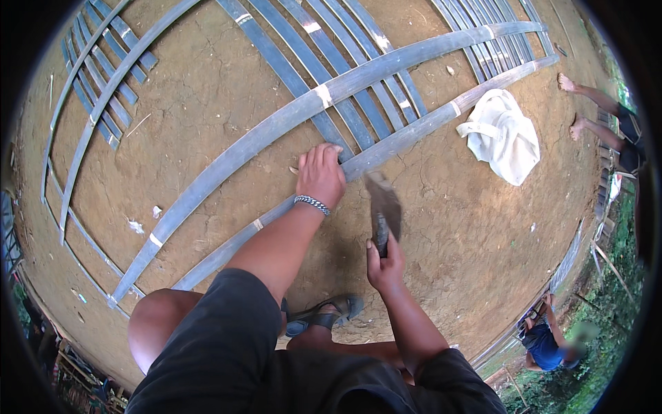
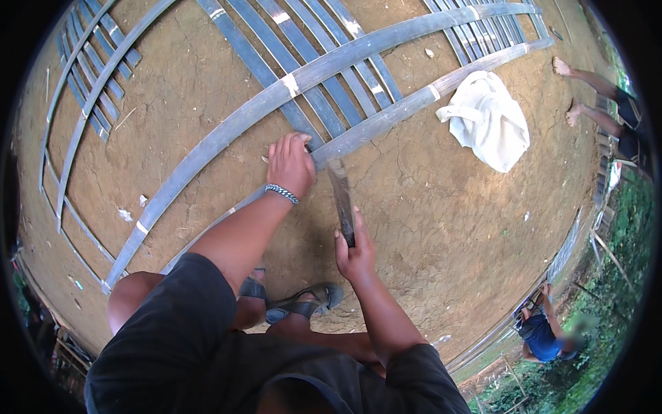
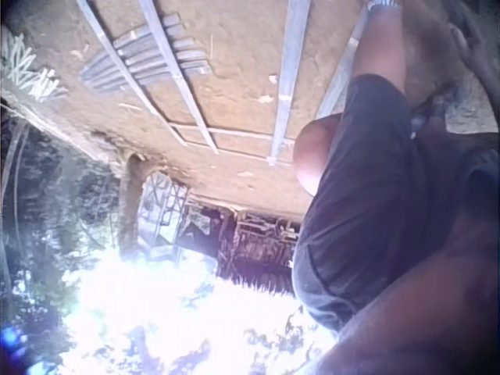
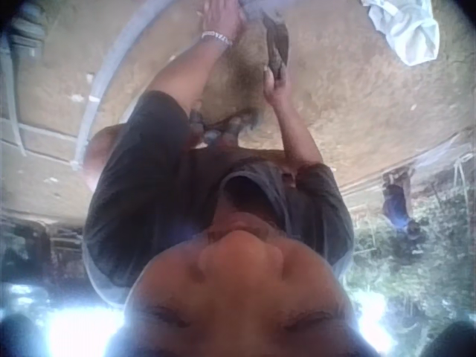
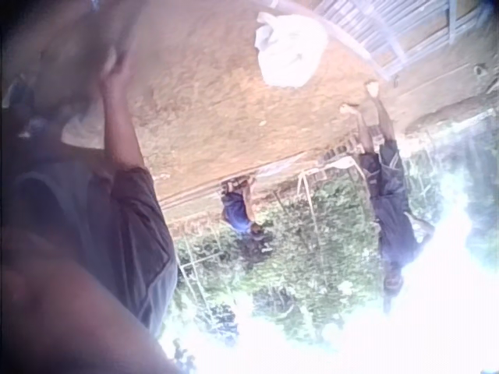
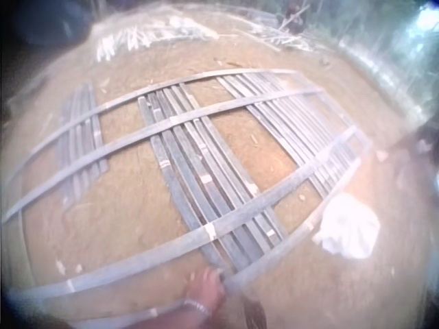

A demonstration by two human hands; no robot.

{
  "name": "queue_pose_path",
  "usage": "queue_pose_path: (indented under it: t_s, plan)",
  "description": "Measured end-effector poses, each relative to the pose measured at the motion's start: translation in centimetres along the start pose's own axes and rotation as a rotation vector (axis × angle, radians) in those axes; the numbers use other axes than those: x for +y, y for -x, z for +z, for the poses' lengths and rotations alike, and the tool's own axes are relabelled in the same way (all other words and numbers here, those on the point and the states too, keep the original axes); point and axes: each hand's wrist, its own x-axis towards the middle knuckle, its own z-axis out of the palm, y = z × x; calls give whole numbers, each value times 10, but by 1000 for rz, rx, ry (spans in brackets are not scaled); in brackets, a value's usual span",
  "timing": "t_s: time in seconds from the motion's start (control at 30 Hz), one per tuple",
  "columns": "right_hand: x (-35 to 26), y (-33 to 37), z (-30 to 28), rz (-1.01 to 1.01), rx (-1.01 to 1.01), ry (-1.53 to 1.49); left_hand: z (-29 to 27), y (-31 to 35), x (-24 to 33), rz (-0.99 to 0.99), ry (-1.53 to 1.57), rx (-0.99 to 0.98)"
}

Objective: The person assembles a bamboo structure on the ground by inserting wooden pins into pre-drilled holes in bamboo slats and hammering them flush using the head of an axe.

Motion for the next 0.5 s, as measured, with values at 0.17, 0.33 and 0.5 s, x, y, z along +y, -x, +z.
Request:
queue_pose_path:
  t_s: [0.17, 0.33, 0.5]
  plan:
    - [-12, -18, 4, -8, 45, -243, 0, -3, 3, -22, -16, -32]
    - [23, -1, 11, 109, -99, 121, 0, -2, 3, -52, -47, -91]
    - [16, -2, 2, 6, 6, 42, -2, -1, 1, -29, -15, -24]
